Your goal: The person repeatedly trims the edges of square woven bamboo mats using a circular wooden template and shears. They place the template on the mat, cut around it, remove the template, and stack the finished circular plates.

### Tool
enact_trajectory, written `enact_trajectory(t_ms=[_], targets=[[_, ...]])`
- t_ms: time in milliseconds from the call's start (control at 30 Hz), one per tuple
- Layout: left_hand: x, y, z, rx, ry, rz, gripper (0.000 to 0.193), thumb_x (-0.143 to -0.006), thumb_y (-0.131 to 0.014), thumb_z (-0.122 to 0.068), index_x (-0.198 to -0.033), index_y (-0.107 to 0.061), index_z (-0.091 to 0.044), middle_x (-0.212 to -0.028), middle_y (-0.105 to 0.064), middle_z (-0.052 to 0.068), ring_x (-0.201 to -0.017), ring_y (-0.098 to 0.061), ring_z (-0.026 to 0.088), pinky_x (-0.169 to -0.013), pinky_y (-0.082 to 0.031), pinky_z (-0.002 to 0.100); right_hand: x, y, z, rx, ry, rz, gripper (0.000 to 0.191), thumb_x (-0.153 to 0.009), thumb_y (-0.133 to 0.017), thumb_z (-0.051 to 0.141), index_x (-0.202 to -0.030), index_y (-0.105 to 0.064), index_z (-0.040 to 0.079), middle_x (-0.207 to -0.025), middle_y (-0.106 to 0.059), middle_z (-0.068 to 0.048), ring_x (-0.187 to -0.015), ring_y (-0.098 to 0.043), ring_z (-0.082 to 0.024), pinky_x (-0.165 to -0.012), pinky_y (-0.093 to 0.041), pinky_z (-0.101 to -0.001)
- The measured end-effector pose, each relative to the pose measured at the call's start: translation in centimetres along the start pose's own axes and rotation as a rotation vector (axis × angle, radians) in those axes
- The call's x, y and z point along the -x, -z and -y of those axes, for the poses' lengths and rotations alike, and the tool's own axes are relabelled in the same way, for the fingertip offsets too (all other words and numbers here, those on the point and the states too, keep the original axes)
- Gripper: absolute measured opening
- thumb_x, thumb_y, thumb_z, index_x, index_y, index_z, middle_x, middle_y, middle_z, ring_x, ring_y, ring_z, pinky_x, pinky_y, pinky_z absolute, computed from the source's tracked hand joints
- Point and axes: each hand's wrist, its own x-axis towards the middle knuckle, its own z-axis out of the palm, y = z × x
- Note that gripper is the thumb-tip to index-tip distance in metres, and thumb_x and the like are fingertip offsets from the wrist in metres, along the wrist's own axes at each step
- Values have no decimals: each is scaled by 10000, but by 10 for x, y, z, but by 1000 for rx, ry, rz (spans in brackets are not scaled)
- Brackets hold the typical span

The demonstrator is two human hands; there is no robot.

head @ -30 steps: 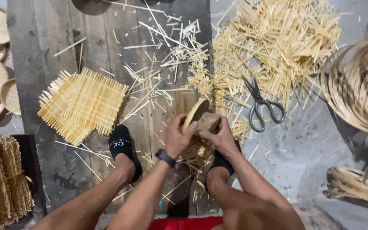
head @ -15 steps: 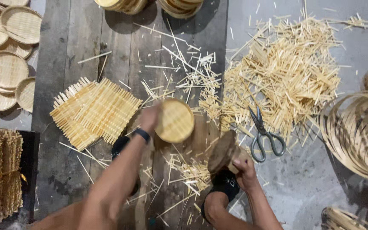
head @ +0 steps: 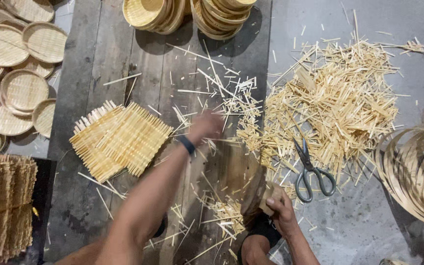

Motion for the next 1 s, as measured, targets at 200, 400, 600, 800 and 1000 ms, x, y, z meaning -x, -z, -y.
enact_trajectory(t_ms=[200, 400, 600, 800, 1000], targets=[[132, -159, 23, 836, 516, 99, 730, -969, -612, -580, -1373, -604, 27, -1397, -615, 196, -1276, -578, 276, -1083, -443, 402, -25, -39, 1, -51, -74, 115, 654, -927, -560, 439, -1450, -500, 49, -1333, -607, -143, -1201, -590, -272, -992, -480, -427], [130, -111, 73, 946, 68, -318, 499, -889, -771, -358, -1160, -723, 59, -1008, -750, 212, -866, -673, 227, -765, -553, 345, -39, -53, -15, 407, -139, -70, 470, -993, -567, 333, -1300, -642, -15, -1024, -704, -168, -856, -685, -273, -726, -580, -423], [140, 10, 150, -538, 138, -669, 687, -722, -801, -315, -1272, -599, 43, -1227, -650, 278, -1155, -606, 412, -988, -483, 471, -37, -54, -35, 333, -175, -59, 247, -973, -626, 176, -1112, -673, -23, -872, -734, -131, -700, -708, -206, -582, -592, -342], [161, 46, 162, -383, -72, -737, 417, -887, -656, -57, -1298, -610, -11, -1299, -642, 223, -1255, -596, 405, -1099, -464, 470, -26, -46, -27, 385, -113, -132, 319, -998, -615, 251, -1115, -678, -39, -857, -710, -122, -678, -676, -192, -579, -547, -330], [186, -49, 83, -68, -565, -375, 457, -960, -515, 86, -1402, -516, -32, -1430, -561, 198, -1374, -524, 356, -1229, -375, 432, -30, -47, -2, 4, 19, -47, 418, -942, -559, 375, -1124, -689, 21, -867, -728, -52, -759, -696, -135, -669, -572, -270]])
